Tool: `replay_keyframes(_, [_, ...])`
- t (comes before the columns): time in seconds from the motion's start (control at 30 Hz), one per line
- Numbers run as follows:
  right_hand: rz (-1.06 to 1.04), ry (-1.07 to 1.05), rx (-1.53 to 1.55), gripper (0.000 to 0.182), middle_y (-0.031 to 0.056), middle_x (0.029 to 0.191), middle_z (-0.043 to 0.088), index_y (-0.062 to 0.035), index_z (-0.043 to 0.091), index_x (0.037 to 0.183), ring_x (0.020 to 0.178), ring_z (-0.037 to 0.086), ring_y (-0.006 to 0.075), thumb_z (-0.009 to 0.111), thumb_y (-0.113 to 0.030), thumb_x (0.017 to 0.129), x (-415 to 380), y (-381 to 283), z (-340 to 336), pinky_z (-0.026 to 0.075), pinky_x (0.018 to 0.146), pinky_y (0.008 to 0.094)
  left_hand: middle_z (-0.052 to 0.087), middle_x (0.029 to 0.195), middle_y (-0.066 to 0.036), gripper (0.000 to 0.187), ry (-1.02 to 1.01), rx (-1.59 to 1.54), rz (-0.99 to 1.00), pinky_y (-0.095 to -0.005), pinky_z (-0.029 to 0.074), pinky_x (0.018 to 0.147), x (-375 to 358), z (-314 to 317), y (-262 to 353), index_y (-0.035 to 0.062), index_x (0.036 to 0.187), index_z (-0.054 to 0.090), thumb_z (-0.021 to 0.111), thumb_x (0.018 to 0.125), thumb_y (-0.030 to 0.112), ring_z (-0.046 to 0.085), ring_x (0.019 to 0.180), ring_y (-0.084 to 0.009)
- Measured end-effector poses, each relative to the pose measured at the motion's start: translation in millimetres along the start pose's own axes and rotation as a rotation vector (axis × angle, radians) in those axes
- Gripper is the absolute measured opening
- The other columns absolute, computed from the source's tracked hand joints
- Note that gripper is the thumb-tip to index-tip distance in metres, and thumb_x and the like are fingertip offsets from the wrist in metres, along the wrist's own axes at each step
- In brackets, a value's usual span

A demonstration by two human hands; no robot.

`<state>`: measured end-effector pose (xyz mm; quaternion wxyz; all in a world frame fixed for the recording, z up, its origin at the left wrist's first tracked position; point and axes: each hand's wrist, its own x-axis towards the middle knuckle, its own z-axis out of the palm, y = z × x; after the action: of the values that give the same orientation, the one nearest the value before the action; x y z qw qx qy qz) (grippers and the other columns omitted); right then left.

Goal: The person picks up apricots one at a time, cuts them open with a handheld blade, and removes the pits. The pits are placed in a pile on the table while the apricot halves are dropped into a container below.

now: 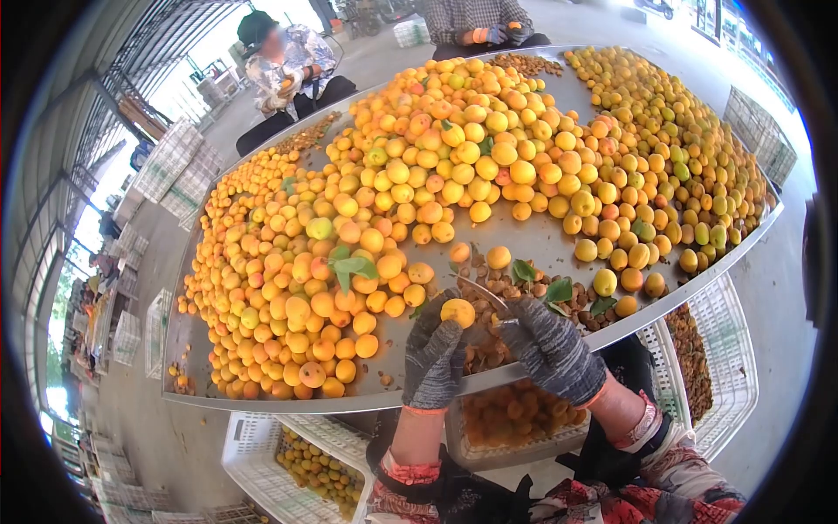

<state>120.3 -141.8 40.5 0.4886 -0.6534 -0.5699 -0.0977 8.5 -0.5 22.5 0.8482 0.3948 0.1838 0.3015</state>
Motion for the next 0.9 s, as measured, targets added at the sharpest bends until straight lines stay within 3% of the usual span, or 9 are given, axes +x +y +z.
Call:
replay_keyframes(0.03, [0.032, -0.149, -0.035, 0.035, 0.0179, 0.103, 0.057, 0.0054, 0.047, 0.112, 0.093, 0.059, 0.0300, 0.058, 0.003, 0.078, 3, -7, -4, 0.047, 0.080, 0.0357, 0.053, 0.113, -0.008, 0.039, -0.002, -0.009, 0.006, -0.0323, 0.049, 0.081, 0, 0, 0, 0.0042, 0.116, 0.048, 0.062, 0.081, 0.013, 0.054, 0.100, -0.0190])
replay_keyframes(0.17, [-0.032, -0.116, -0.078, 0.034, 0.0181, 0.099, 0.058, 0.0048, 0.049, 0.109, 0.090, 0.058, 0.0314, 0.059, 0.002, 0.077, 1, -17, 1, 0.047, 0.078, 0.0374, 0.055, 0.104, -0.004, 0.039, 0.020, -0.074, 0.009, -0.0231, 0.046, 0.078, -2, 8, 3, 0.0021, 0.114, 0.050, 0.063, 0.080, 0.014, 0.053, 0.093, -0.0115])
replay_keyframes(0.37, [0.105, -0.132, 0.091, 0.031, 0.0191, 0.095, 0.057, 0.0031, 0.050, 0.108, 0.086, 0.057, 0.0336, 0.057, 0.000, 0.078, 2, -18, 11, 0.047, 0.073, 0.0375, 0.055, 0.105, -0.005, 0.037, -0.009, -0.125, 0.004, -0.0256, 0.047, 0.077, -3, 12, 5, 0.0024, 0.112, 0.052, 0.064, 0.079, 0.014, 0.054, 0.092, -0.0134])
replay_keyframes(0.43, [0.326, -0.230, 0.180, 0.030, 0.0182, 0.095, 0.058, 0.0024, 0.051, 0.108, 0.087, 0.057, 0.0329, 0.056, 0.001, 0.079, 0, -18, 14, 0.047, 0.074, 0.0371, 0.055, 0.105, -0.005, 0.036, 0.017, -0.113, -0.011, -0.0251, 0.047, 0.076, -6, 11, 1, 0.0024, 0.111, 0.052, 0.064, 0.079, 0.014, 0.054, 0.092, -0.0130])
replay_keyframes(0.5, [0.248, -0.237, 0.145, 0.030, 0.0181, 0.096, 0.057, 0.0024, 0.051, 0.109, 0.088, 0.057, 0.0325, 0.056, 0.001, 0.079, 1, -20, 14, 0.047, 0.075, 0.0374, 0.056, 0.104, -0.005, 0.036, 0.042, -0.100, -0.028, -0.0247, 0.047, 0.075, -7, 11, 0, 0.0024, 0.111, 0.052, 0.064, 0.079, 0.013, 0.054, 0.091, -0.0127])
replay_keyframes(0.67, [-0.012, -0.275, -0.051, 0.033, 0.0185, 0.102, 0.055, 0.0025, 0.051, 0.111, 0.091, 0.056, 0.0324, 0.055, 0.000, 0.079, -5, -8, 13, 0.046, 0.077, 0.0384, 0.059, 0.092, -0.005, 0.032, 0.048, 0.136, -0.089, -0.0228, 0.045, 0.070, -7, 16, 10, 0.0016, 0.107, 0.055, 0.064, 0.079, 0.014, 0.054, 0.078, -0.0116])
replay_keyframes(0.77, [0.082, -0.359, 0.017, 0.034, 0.0192, 0.108, 0.053, 0.0027, 0.052, 0.112, 0.093, 0.056, 0.0332, 0.055, -0.001, 0.078, 13, -15, -2, 0.046, 0.079, 0.0386, 0.058, 0.091, -0.006, 0.029, 0.028, 0.407, 0.149, -0.0240, 0.044, 0.070, -9, 28, 16, -0.0002, 0.105, 0.055, 0.062, 0.081, 0.016, 0.053, 0.076, -0.0136])
replay_keyframes(0.83, [0.352, -0.470, 0.136, 0.036, 0.0190, 0.111, 0.052, 0.0025, 0.051, 0.113, 0.095, 0.055, 0.0336, 0.056, -0.002, 0.078, 33, -28, -13, 0.046, 0.080, 0.0387, 0.058, 0.093, -0.007, 0.030, 0.012, 0.534, 0.201, -0.0250, 0.043, 0.071, -9, 23, 16, -0.0009, 0.106, 0.054, 0.059, 0.083, 0.018, 0.053, 0.079, -0.0145])
replay_keyframes(0.9, [0.269, -0.437, 0.142, 0.038, 0.0188, 0.111, 0.052, 0.0023, 0.050, 0.115, 0.095, 0.055, 0.0330, 0.056, -0.002, 0.078, 26, -21, -2, 0.046, 0.079, 0.0383, 0.057, 0.094, -0.008, 0.031, -0.002, 0.658, 0.263, -0.0260, 0.043, 0.072, -9, 19, 11, -0.0016, 0.106, 0.054, 0.057, 0.085, 0.020, 0.053, 0.081, -0.0154])
